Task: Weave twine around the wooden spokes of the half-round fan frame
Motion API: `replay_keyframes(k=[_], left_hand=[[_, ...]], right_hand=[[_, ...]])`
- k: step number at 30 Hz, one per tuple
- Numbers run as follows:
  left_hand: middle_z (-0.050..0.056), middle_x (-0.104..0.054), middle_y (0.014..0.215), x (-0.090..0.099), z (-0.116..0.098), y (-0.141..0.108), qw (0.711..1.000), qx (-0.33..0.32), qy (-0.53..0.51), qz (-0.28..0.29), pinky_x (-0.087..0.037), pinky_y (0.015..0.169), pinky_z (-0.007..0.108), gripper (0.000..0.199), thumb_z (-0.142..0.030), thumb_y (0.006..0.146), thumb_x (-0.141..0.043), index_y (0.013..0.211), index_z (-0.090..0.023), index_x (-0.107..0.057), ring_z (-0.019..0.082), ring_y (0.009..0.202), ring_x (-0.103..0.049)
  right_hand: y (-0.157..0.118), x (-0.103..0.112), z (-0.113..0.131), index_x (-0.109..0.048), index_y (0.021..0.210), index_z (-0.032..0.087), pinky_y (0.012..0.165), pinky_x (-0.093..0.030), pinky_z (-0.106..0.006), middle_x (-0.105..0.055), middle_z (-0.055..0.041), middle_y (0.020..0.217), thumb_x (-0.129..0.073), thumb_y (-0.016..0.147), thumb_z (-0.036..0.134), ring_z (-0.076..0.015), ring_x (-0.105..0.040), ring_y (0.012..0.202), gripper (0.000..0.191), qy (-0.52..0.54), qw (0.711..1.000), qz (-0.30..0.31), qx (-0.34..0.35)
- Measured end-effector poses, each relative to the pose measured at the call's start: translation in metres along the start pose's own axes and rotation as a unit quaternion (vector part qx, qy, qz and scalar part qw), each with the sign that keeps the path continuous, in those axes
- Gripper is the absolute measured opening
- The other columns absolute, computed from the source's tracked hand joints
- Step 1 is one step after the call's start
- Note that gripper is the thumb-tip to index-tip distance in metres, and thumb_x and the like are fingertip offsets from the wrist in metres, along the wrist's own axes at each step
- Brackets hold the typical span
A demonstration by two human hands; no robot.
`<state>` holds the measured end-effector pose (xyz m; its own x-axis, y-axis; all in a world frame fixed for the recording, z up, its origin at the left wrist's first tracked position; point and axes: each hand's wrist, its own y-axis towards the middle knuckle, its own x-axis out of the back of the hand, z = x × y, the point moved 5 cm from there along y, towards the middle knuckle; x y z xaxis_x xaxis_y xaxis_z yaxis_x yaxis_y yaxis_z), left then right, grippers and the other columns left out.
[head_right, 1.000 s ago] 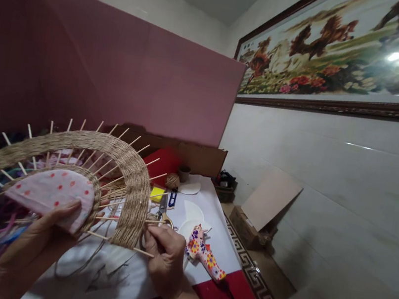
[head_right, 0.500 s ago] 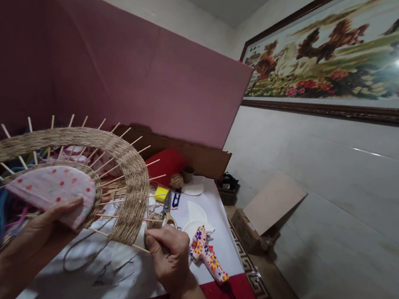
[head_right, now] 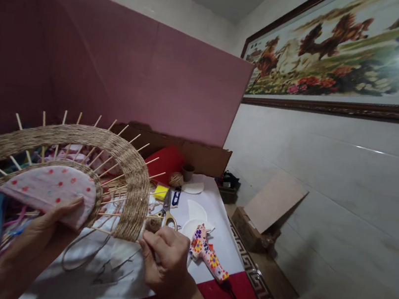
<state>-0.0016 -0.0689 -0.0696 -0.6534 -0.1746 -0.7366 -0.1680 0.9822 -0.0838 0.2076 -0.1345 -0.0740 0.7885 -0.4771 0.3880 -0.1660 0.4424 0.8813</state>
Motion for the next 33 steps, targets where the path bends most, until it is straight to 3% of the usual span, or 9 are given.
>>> replay_keyframes(k=[11, 18, 23, 27, 33], left_hand=[[0.003, -0.069, 0.077, 0.002, 0.007, 0.006, 1.000, -0.001, 0.006, 0.024, -0.056, 0.066, 0.017, 0.022, 0.002, 0.075, -0.052, 0.084, -0.013, -0.066, 0.010, 0.067, -0.065], [0.005, -0.068, 0.070, -0.032, 0.005, 0.021, 0.997, -0.003, -0.006, 0.072, -0.056, 0.063, 0.018, 0.018, 0.003, 0.074, -0.051, 0.077, -0.009, -0.065, 0.011, 0.064, -0.064], [0.005, -0.069, 0.081, -0.058, 0.000, 0.027, 0.993, -0.028, -0.026, 0.112, -0.056, 0.068, 0.021, 0.022, 0.003, 0.070, -0.056, 0.086, -0.011, -0.064, 0.013, 0.072, -0.065], [0.006, -0.069, 0.084, -0.063, 0.005, 0.029, 0.992, -0.010, -0.043, 0.118, -0.056, 0.069, 0.022, 0.025, 0.002, 0.071, -0.056, 0.090, -0.012, -0.064, 0.014, 0.075, -0.066], [0.005, -0.069, 0.077, -0.060, 0.014, 0.036, 0.995, -0.003, -0.046, 0.090, -0.055, 0.064, 0.017, 0.021, 0.003, 0.074, -0.051, 0.085, -0.011, -0.064, 0.012, 0.069, -0.065]], right_hand=[[-0.002, 0.003, 0.006, -0.061, 0.088, 0.016, 0.052, -0.036, -0.027, -0.057, -0.0034, 0.062, -0.062, 0.071, 0.009, -0.0140, -0.050, 0.056, 0.018, -0.071, 0.997, -0.024, 0.025], [-0.005, 0.002, -0.007, -0.060, 0.098, 0.016, 0.053, -0.040, -0.028, -0.061, -0.0045, 0.068, -0.059, 0.073, 0.007, -0.0147, -0.054, 0.059, 0.026, -0.107, 0.993, -0.056, 0.002], [-0.006, 0.004, -0.014, -0.058, 0.104, 0.015, 0.056, -0.043, -0.028, -0.062, -0.0061, 0.074, -0.057, 0.075, 0.006, -0.0155, -0.057, 0.065, 0.031, -0.102, 0.991, -0.085, -0.015], [-0.004, 0.007, -0.014, -0.057, 0.108, 0.015, 0.059, -0.046, -0.028, -0.063, -0.0069, 0.078, -0.056, 0.075, 0.004, -0.0157, -0.058, 0.070, 0.035, -0.095, 0.989, -0.110, -0.010], [-0.003, 0.010, -0.013, -0.058, 0.095, 0.015, 0.056, -0.044, -0.027, -0.061, -0.0042, 0.070, -0.057, 0.075, 0.005, -0.0145, -0.057, 0.064, 0.022, -0.116, 0.984, -0.133, -0.015]])
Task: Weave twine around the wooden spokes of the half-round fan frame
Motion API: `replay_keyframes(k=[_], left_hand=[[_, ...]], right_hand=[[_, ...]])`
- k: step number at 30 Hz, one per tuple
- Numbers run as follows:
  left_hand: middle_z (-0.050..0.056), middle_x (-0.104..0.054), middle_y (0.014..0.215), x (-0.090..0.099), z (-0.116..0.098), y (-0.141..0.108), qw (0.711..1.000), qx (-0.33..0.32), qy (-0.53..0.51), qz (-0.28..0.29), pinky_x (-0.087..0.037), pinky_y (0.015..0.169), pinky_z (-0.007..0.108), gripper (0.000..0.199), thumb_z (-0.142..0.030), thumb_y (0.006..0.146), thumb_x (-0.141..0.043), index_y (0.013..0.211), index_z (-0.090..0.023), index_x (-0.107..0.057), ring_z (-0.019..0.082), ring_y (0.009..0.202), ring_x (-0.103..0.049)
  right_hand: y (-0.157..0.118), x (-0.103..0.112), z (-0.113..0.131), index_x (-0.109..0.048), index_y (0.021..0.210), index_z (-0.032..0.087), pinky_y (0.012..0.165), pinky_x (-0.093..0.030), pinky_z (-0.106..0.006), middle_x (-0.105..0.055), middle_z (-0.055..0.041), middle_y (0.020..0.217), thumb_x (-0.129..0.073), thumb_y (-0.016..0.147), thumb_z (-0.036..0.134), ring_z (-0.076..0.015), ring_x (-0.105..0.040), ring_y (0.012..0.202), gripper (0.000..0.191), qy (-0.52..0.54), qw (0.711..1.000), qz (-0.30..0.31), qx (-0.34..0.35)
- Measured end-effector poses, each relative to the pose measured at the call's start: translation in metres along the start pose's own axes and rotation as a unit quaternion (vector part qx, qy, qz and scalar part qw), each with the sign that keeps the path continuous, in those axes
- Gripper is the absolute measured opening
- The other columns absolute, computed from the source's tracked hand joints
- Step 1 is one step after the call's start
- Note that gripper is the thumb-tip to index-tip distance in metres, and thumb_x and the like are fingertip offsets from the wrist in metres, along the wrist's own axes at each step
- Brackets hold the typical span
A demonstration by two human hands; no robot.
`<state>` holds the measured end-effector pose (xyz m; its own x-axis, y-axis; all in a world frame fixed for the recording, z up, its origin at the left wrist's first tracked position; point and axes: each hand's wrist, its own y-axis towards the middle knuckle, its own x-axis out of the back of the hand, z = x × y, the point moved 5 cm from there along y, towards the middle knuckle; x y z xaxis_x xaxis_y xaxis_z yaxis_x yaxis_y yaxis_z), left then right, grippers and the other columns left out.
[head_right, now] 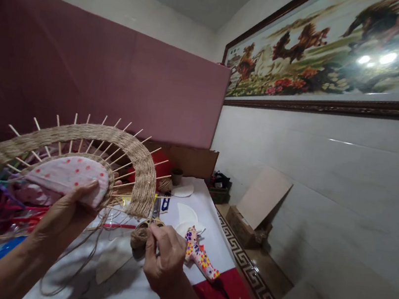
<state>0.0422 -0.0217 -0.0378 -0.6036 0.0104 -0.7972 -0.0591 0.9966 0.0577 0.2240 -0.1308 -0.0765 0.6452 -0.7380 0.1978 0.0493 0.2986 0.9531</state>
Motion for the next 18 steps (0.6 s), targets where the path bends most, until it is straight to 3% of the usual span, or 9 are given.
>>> replay_keyframes(k=[8, 12, 18], left_hand=[[0.004, -0.068, 0.063, -0.001, 0.003, -0.007, 0.999, 0.045, -0.004, -0.020, -0.055, 0.054, 0.018, 0.021, 0.002, 0.077, -0.048, 0.077, -0.010, -0.065, 0.011, 0.056, -0.064], [0.003, -0.069, 0.067, 0.005, 0.000, -0.005, 0.999, 0.036, -0.002, -0.037, -0.056, 0.059, 0.017, 0.021, 0.002, 0.077, -0.049, 0.080, -0.011, -0.065, 0.010, 0.062, -0.064], [0.005, -0.070, 0.075, 0.007, -0.002, -0.001, 0.999, 0.038, -0.013, -0.019, -0.057, 0.061, 0.021, 0.023, 0.001, 0.077, -0.049, 0.085, -0.012, -0.065, 0.013, 0.069, -0.065]], right_hand=[[-0.001, -0.002, 0.003, -0.057, 0.098, 0.015, 0.059, -0.045, -0.027, -0.062, -0.0038, 0.074, -0.057, 0.073, 0.004, -0.0140, -0.058, 0.066, 0.028, 0.027, 0.999, 0.029, 0.015], [0.000, -0.002, 0.007, -0.057, 0.098, 0.017, 0.057, -0.045, -0.027, -0.062, -0.0033, 0.073, -0.055, 0.075, 0.005, -0.0138, -0.058, 0.065, 0.026, 0.027, 0.999, 0.037, 0.018], [0.000, -0.006, 0.012, -0.055, 0.103, 0.017, 0.054, -0.045, -0.026, -0.062, -0.0039, 0.073, -0.054, 0.075, 0.004, -0.0136, -0.056, 0.063, 0.031, 0.079, 0.995, 0.064, 0.022]])
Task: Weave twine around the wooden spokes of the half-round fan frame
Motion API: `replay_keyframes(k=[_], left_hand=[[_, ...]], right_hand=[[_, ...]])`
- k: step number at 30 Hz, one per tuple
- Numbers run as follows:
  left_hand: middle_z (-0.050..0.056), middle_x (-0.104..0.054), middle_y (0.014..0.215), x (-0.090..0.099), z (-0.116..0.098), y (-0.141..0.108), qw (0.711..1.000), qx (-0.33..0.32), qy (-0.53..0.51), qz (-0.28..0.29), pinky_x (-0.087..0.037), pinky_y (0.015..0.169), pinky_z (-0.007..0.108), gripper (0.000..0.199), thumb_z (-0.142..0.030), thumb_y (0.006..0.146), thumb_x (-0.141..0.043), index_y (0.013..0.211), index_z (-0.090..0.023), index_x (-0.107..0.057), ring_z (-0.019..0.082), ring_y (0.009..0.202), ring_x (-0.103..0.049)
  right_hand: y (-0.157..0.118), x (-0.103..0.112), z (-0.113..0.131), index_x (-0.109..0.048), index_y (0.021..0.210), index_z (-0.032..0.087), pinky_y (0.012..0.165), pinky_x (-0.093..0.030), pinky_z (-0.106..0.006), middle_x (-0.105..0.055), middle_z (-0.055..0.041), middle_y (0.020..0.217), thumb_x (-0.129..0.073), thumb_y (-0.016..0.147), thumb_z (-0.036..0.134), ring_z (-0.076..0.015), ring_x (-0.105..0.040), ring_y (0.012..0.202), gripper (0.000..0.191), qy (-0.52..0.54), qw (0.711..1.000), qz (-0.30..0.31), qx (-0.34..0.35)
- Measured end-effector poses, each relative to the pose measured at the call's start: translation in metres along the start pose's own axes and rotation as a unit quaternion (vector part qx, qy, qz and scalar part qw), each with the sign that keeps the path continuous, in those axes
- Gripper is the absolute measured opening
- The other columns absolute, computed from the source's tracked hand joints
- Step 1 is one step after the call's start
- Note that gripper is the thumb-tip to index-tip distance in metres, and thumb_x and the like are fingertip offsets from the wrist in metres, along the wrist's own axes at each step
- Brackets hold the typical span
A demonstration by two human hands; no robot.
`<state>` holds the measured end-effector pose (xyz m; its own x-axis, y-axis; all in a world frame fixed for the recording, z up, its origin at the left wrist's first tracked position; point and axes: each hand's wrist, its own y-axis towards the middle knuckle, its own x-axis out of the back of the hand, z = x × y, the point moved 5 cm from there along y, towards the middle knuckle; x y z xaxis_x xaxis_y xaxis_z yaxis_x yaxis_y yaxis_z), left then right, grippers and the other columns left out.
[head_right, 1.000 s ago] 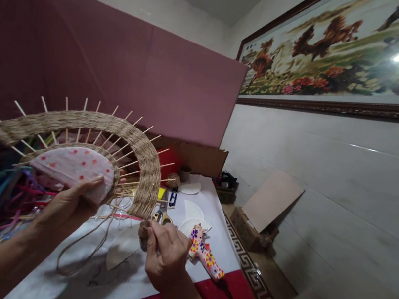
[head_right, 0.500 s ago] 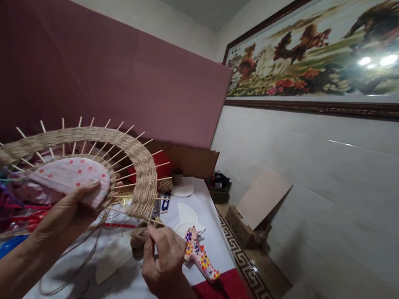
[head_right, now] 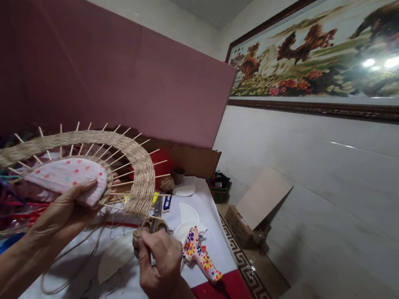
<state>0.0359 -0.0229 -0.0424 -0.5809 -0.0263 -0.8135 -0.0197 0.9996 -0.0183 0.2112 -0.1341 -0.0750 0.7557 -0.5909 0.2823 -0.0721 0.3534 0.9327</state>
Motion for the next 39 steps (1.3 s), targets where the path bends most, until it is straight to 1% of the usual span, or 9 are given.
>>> replay_keyframes(k=[5, 10, 14, 21, 25, 28, 33, 36, 39], left_hand=[[0.004, -0.069, 0.075, -0.0032, -0.0033, -0.0018, 1.000, -0.007, 0.001, 0.001, -0.056, 0.064, 0.023, 0.021, 0.000, 0.078, -0.049, 0.087, -0.011, -0.064, 0.012, 0.070, -0.065], [0.005, -0.068, 0.072, -0.0026, -0.0040, -0.0032, 1.000, -0.008, -0.002, -0.006, -0.056, 0.064, 0.020, 0.021, 0.002, 0.077, -0.048, 0.083, -0.010, -0.064, 0.011, 0.068, -0.065], [0.005, -0.068, 0.072, -0.0012, -0.0032, -0.0029, 1.000, -0.001, -0.003, -0.018, -0.056, 0.062, 0.021, 0.020, 0.002, 0.076, -0.049, 0.082, -0.011, -0.064, 0.013, 0.069, -0.065], [0.003, -0.067, 0.067, -0.0029, -0.0032, -0.0031, 1.000, -0.010, -0.009, -0.013, -0.056, 0.059, 0.018, 0.023, 0.003, 0.078, -0.047, 0.081, -0.012, -0.064, 0.010, 0.061, -0.063], [0.005, -0.068, 0.072, -0.0015, -0.0022, -0.0020, 1.000, -0.013, -0.002, -0.011, -0.056, 0.059, 0.019, 0.022, 0.003, 0.078, -0.047, 0.081, -0.011, -0.064, 0.011, 0.064, -0.064], [0.005, -0.068, 0.071, 0.0001, -0.0017, -0.0012, 1.000, -0.015, 0.013, -0.012, -0.056, 0.061, 0.019, 0.020, 0.002, 0.078, -0.048, 0.078, -0.010, -0.064, 0.011, 0.065, -0.064], [0.003, -0.067, 0.067, -0.0010, -0.0036, -0.0024, 1.000, -0.015, 0.008, -0.021, -0.055, 0.058, 0.017, 0.020, 0.002, 0.078, -0.048, 0.076, -0.010, -0.063, 0.009, 0.061, -0.063], [0.001, -0.066, 0.065, -0.0026, -0.0059, -0.0046, 0.999, -0.002, 0.002, -0.037, -0.055, 0.055, 0.018, 0.019, 0.001, 0.078, -0.049, 0.079, -0.012, -0.063, 0.009, 0.059, -0.063], [0.002, -0.067, 0.066, -0.0031, -0.0095, -0.0061, 0.999, 0.007, 0.002, -0.045, -0.056, 0.057, 0.022, 0.019, 0.000, 0.076, -0.050, 0.082, -0.012, -0.064, 0.011, 0.060, -0.063]], right_hand=[[0.0001, -0.0006, 0.0004, -0.056, 0.100, 0.017, 0.055, -0.044, -0.026, -0.062, -0.0042, 0.072, -0.056, 0.074, 0.002, -0.0137, -0.056, 0.064, 0.031, 0.033, 0.999, 0.008, -0.010], [0.0038, 0.0007, 0.0075, -0.057, 0.103, 0.015, 0.051, -0.043, -0.025, -0.061, -0.0034, 0.067, -0.056, 0.073, 0.000, -0.0129, -0.054, 0.060, 0.033, 0.067, 0.997, -0.001, 0.023], [0.0019, 0.0027, 0.0085, -0.058, 0.102, 0.016, 0.052, -0.044, -0.025, -0.061, -0.0032, 0.068, -0.057, 0.072, 0.001, -0.0125, -0.055, 0.060, 0.033, 0.054, 0.998, -0.013, 0.020], [-0.0001, 0.0091, 0.0088, -0.058, 0.102, 0.017, 0.055, -0.046, -0.025, -0.064, -0.0033, 0.072, -0.057, 0.073, 0.004, -0.0128, -0.058, 0.061, 0.032, 0.035, 0.999, -0.038, 0.014], [-0.0014, 0.0072, 0.0097, -0.058, 0.103, 0.017, 0.056, -0.047, -0.025, -0.064, -0.0033, 0.073, -0.056, 0.074, 0.004, -0.0132, -0.059, 0.063, 0.032, 0.039, 0.999, -0.031, 0.013], [-0.0027, 0.0046, 0.0086, -0.058, 0.102, 0.017, 0.051, -0.044, -0.025, -0.060, -0.0021, 0.067, -0.057, 0.073, 0.004, -0.0120, -0.054, 0.057, 0.032, 0.046, 0.999, -0.024, 0.010], [-0.0025, 0.0028, 0.0072, -0.057, 0.103, 0.017, 0.054, -0.044, -0.026, -0.061, -0.0021, 0.068, -0.056, 0.074, 0.005, -0.0126, -0.055, 0.059, 0.032, 0.033, 0.999, -0.012, 0.011], [-0.0019, 0.0020, 0.0063, -0.058, 0.098, 0.018, 0.054, -0.043, -0.025, -0.060, -0.0003, 0.065, -0.056, 0.074, 0.007, -0.0119, -0.055, 0.056, 0.026, 0.010, 1.000, -0.009, 0.004], [-0.0031, 0.0022, 0.0017, -0.058, 0.087, 0.018, 0.053, -0.042, -0.024, -0.058, 0.0000, 0.064, -0.056, 0.076, 0.010, -0.0119, -0.054, 0.056, 0.015, -0.010, 0.999, -0.028, -0.029]])
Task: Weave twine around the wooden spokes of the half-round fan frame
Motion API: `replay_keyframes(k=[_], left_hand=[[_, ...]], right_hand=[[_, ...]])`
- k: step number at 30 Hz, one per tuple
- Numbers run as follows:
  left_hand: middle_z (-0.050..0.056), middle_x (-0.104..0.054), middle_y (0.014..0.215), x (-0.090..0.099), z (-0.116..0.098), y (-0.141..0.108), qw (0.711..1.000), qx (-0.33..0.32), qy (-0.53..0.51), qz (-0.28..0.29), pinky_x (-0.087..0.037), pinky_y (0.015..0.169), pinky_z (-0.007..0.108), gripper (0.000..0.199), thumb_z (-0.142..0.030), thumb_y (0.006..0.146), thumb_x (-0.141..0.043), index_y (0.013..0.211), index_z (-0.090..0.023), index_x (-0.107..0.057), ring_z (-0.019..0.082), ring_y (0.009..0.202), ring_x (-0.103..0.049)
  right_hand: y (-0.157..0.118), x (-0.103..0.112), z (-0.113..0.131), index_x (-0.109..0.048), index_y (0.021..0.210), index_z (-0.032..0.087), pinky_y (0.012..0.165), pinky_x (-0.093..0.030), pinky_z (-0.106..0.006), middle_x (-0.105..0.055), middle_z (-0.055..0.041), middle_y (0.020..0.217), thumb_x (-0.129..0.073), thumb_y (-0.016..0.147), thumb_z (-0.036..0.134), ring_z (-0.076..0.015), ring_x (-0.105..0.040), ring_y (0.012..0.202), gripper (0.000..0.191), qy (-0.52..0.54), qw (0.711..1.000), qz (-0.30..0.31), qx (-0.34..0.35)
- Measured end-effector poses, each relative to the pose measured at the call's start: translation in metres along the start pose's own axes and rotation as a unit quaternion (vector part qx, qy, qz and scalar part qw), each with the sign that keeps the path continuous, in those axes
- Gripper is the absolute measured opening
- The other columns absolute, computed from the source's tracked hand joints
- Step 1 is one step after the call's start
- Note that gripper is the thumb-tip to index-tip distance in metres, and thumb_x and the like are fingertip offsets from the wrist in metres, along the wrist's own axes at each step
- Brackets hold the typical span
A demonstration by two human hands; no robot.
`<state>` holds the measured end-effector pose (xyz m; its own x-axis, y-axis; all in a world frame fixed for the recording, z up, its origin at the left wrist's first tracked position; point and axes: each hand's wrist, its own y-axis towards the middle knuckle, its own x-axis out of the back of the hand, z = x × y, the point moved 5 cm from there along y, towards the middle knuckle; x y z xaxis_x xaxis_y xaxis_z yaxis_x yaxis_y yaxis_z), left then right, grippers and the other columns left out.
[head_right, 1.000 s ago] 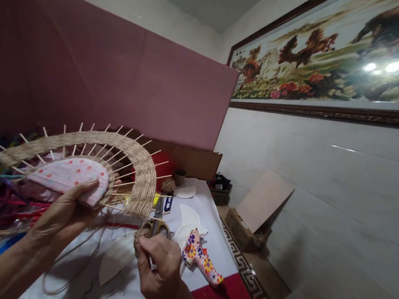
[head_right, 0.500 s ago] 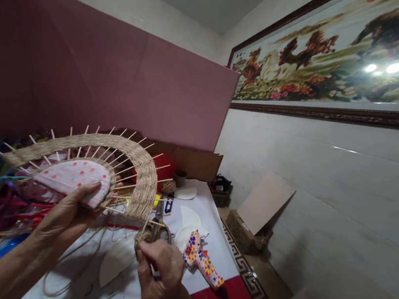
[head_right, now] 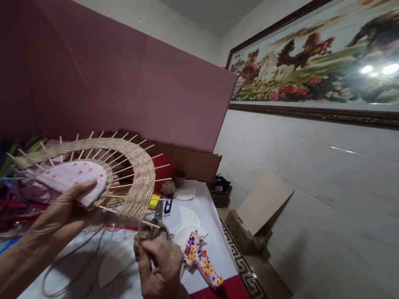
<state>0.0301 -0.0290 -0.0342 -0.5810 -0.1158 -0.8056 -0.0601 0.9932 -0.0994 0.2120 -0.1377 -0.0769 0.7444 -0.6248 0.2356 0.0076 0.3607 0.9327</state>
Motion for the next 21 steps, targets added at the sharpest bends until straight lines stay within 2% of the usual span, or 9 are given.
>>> replay_keyframes(k=[4, 9, 13, 16, 21], left_hand=[[0.005, -0.067, 0.072, 0.001, -0.002, 0.001, 1.000, 0.016, 0.017, 0.016, -0.058, 0.059, 0.029, 0.018, -0.002, 0.075, -0.051, 0.086, -0.010, -0.063, 0.014, 0.061, -0.064], [0.009, -0.068, 0.076, 0.002, -0.002, 0.002, 0.999, 0.020, 0.037, 0.013, -0.058, 0.055, 0.029, 0.019, -0.002, 0.073, -0.051, 0.088, -0.008, -0.062, 0.019, 0.066, -0.066], [0.010, -0.068, 0.070, 0.001, -0.004, 0.003, 0.998, 0.019, 0.051, 0.013, -0.056, 0.049, 0.026, 0.020, 0.000, 0.071, -0.050, 0.086, -0.006, -0.061, 0.019, 0.061, -0.066], [0.009, -0.066, 0.063, 0.003, -0.007, 0.005, 0.996, 0.026, 0.083, 0.005, -0.054, 0.042, 0.024, 0.017, -0.001, 0.068, -0.050, 0.080, -0.007, -0.061, 0.019, 0.054, -0.065], [0.008, -0.063, 0.055, 0.006, -0.012, 0.009, 0.992, 0.011, 0.126, 0.004, -0.055, 0.043, 0.029, 0.011, -0.003, 0.065, -0.051, 0.069, -0.007, -0.060, 0.021, 0.049, -0.063]], right_hand=[[-0.001, -0.003, -0.008, -0.058, 0.084, 0.018, 0.048, -0.037, -0.024, -0.052, 0.0013, 0.059, -0.052, 0.078, 0.012, -0.0108, -0.048, 0.051, 0.010, 0.019, 0.999, 0.003, -0.047], [0.005, -0.001, -0.014, -0.059, 0.078, 0.017, 0.046, -0.036, -0.022, -0.052, 0.0011, 0.059, -0.053, 0.079, 0.014, -0.0098, -0.047, 0.050, 0.007, 0.051, 0.995, -0.025, -0.086], [0.008, 0.004, -0.024, -0.061, 0.075, 0.017, 0.049, -0.038, -0.022, -0.055, 0.0008, 0.061, -0.055, 0.080, 0.016, -0.0104, -0.050, 0.053, 0.008, 0.025, 0.991, -0.038, -0.126], [0.008, 0.010, -0.034, -0.061, 0.077, 0.018, 0.053, -0.040, -0.022, -0.057, 0.0007, 0.064, -0.055, 0.080, 0.017, -0.0110, -0.052, 0.058, 0.007, 0.013, 0.986, -0.072, -0.151], [0.005, 0.016, -0.037, -0.059, 0.078, 0.018, 0.054, -0.040, -0.022, -0.056, 0.0010, 0.065, -0.055, 0.080, 0.016, -0.0109, -0.051, 0.058, 0.005, 0.001, 0.984, -0.105, -0.144]])
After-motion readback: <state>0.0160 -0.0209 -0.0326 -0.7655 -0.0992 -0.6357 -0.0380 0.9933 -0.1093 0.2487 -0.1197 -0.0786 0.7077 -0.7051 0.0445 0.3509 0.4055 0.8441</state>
